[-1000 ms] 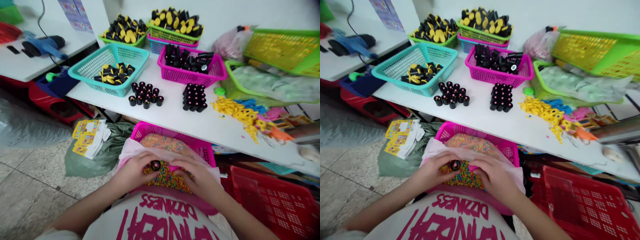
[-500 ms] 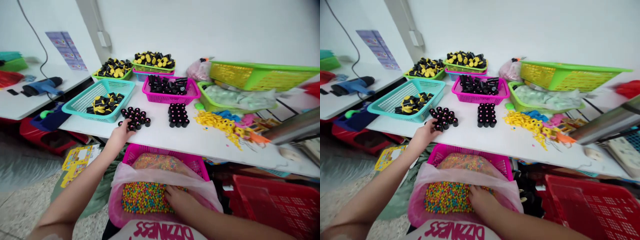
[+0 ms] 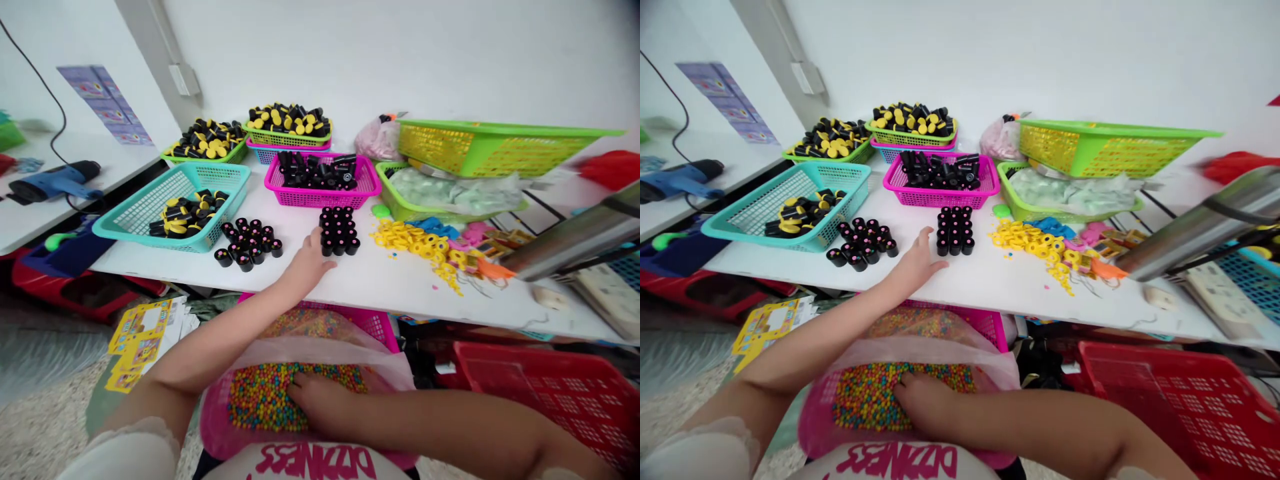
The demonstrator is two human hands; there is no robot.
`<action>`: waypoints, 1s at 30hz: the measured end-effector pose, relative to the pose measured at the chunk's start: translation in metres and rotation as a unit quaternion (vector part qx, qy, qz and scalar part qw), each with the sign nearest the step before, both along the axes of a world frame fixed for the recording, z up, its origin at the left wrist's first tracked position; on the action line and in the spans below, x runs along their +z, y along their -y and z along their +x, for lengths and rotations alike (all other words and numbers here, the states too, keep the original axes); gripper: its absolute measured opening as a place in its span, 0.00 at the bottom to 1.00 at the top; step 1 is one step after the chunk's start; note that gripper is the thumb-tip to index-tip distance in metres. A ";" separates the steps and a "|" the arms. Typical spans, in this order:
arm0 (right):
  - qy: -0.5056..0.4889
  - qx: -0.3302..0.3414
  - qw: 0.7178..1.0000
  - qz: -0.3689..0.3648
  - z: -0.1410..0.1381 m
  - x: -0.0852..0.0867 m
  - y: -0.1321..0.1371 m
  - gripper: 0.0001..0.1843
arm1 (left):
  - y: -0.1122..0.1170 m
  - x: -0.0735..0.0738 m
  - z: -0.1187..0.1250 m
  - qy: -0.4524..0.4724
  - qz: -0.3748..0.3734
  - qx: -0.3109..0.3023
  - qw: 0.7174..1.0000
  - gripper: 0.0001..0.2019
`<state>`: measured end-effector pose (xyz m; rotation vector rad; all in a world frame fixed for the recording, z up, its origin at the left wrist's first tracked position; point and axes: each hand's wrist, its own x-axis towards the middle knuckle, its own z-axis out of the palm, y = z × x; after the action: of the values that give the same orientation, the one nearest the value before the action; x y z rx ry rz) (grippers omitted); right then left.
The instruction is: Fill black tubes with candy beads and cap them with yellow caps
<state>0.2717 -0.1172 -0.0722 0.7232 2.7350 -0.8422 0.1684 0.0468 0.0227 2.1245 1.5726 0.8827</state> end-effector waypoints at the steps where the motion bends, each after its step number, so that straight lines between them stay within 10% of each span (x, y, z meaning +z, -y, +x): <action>1: 0.000 -0.001 1.000 -0.004 0.000 0.001 0.000 0.16 | -0.008 -0.006 0.008 -0.012 -0.011 0.005 1.000 0.31; 7: -0.025 -0.049 0.998 -0.034 0.009 0.008 0.003 0.18 | -0.011 -0.004 0.008 -0.026 -0.034 0.001 0.999 0.21; 13: -0.094 -0.137 0.975 -0.149 0.023 0.022 0.002 0.24 | 0.084 0.024 -0.056 -0.055 -0.034 -0.129 0.989 0.16; 20: -0.211 -0.195 0.941 -0.179 0.031 0.041 0.005 0.14 | 0.209 -0.029 -0.095 -0.034 -0.212 -0.153 0.965 0.13; 30: -0.192 -0.107 0.975 -0.037 0.014 0.057 0.018 0.14 | 0.226 -0.042 -0.092 -0.009 -0.222 -0.115 0.968 0.11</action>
<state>0.2854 -0.1349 -0.0150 0.9385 2.9712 -1.2432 0.0763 -0.1789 -0.0197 1.9363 1.3409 0.3898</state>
